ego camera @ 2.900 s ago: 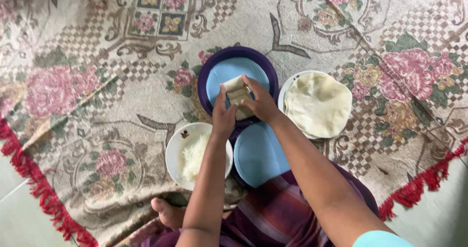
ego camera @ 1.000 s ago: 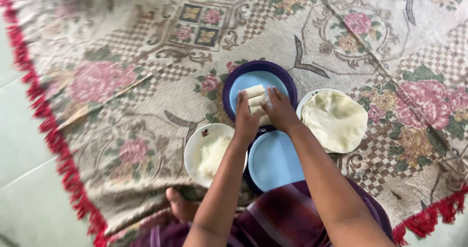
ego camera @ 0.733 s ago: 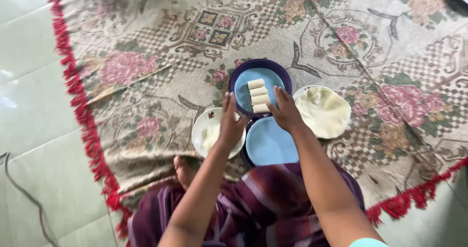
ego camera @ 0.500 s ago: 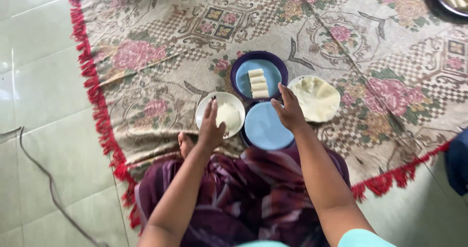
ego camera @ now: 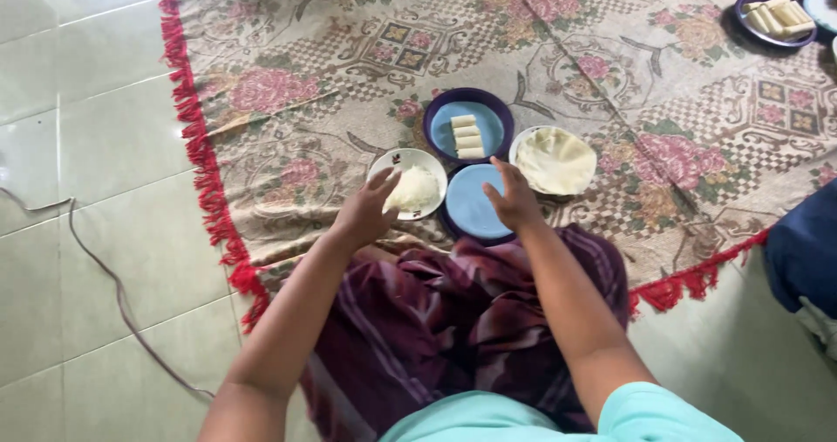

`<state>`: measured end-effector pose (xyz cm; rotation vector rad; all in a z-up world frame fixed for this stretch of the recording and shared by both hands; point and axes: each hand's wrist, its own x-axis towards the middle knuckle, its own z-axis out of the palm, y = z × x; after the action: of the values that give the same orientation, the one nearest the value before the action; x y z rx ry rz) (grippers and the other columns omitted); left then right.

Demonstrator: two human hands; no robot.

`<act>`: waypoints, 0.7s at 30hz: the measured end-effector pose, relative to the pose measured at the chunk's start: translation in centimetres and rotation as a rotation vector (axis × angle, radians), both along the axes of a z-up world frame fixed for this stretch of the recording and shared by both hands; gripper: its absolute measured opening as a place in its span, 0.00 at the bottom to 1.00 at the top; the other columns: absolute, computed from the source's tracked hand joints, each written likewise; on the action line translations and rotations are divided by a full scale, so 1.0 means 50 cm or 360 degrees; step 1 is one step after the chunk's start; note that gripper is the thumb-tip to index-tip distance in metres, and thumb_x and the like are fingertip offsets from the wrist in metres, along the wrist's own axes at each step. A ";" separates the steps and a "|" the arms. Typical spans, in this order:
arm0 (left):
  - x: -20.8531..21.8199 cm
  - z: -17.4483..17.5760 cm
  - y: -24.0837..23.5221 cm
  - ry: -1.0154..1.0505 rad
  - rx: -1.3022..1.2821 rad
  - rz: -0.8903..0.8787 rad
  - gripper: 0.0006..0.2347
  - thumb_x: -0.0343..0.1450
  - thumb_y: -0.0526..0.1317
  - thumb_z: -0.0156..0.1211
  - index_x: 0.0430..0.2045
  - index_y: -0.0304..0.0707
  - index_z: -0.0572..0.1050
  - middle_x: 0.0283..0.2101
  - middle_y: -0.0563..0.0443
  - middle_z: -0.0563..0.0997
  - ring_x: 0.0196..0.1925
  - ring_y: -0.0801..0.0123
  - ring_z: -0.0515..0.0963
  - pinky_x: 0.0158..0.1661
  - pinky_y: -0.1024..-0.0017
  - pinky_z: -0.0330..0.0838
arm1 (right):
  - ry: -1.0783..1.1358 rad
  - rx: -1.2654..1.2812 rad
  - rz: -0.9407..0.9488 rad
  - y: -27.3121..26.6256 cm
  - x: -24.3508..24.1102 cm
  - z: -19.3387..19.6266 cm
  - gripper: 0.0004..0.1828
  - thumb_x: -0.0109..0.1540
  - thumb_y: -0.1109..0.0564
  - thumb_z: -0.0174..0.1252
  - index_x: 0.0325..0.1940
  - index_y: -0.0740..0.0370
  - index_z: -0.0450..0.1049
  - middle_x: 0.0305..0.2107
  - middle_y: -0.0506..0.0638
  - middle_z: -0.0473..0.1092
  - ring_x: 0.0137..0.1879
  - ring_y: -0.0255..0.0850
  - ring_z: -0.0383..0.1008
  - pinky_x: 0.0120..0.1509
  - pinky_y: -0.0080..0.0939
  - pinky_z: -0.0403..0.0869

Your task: Preparing food rolls by placing filling inside thin wrappers and folding them

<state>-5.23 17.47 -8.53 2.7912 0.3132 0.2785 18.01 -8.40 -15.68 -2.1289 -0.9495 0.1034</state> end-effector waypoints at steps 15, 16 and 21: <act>0.088 -0.149 0.056 0.0490 -0.0222 -0.0061 0.37 0.66 0.47 0.65 0.72 0.42 0.58 0.69 0.35 0.64 0.59 0.33 0.76 0.51 0.42 0.77 | -0.0173 0.0160 0.0013 0.062 -0.130 0.017 0.33 0.68 0.41 0.53 0.76 0.51 0.61 0.65 0.57 0.65 0.71 0.56 0.63 0.75 0.60 0.61; 0.096 -0.145 0.060 0.0501 -0.0235 -0.0058 0.37 0.66 0.47 0.65 0.72 0.42 0.58 0.69 0.35 0.64 0.59 0.33 0.76 0.51 0.42 0.77 | -0.0162 0.0148 0.0017 0.060 -0.128 0.014 0.33 0.68 0.41 0.53 0.76 0.51 0.61 0.65 0.57 0.65 0.71 0.56 0.63 0.75 0.60 0.61; 0.084 -0.176 0.090 0.0346 -0.0407 -0.0028 0.34 0.66 0.44 0.66 0.68 0.32 0.63 0.64 0.24 0.68 0.57 0.25 0.76 0.52 0.36 0.73 | -0.0234 0.0108 0.0192 0.067 -0.087 -0.051 0.33 0.65 0.47 0.60 0.73 0.57 0.64 0.60 0.61 0.68 0.65 0.59 0.68 0.72 0.59 0.65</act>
<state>-1.04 21.95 -17.32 2.5708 0.3477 -0.0671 13.65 -5.05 -18.23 -2.0381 -1.1516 -0.0257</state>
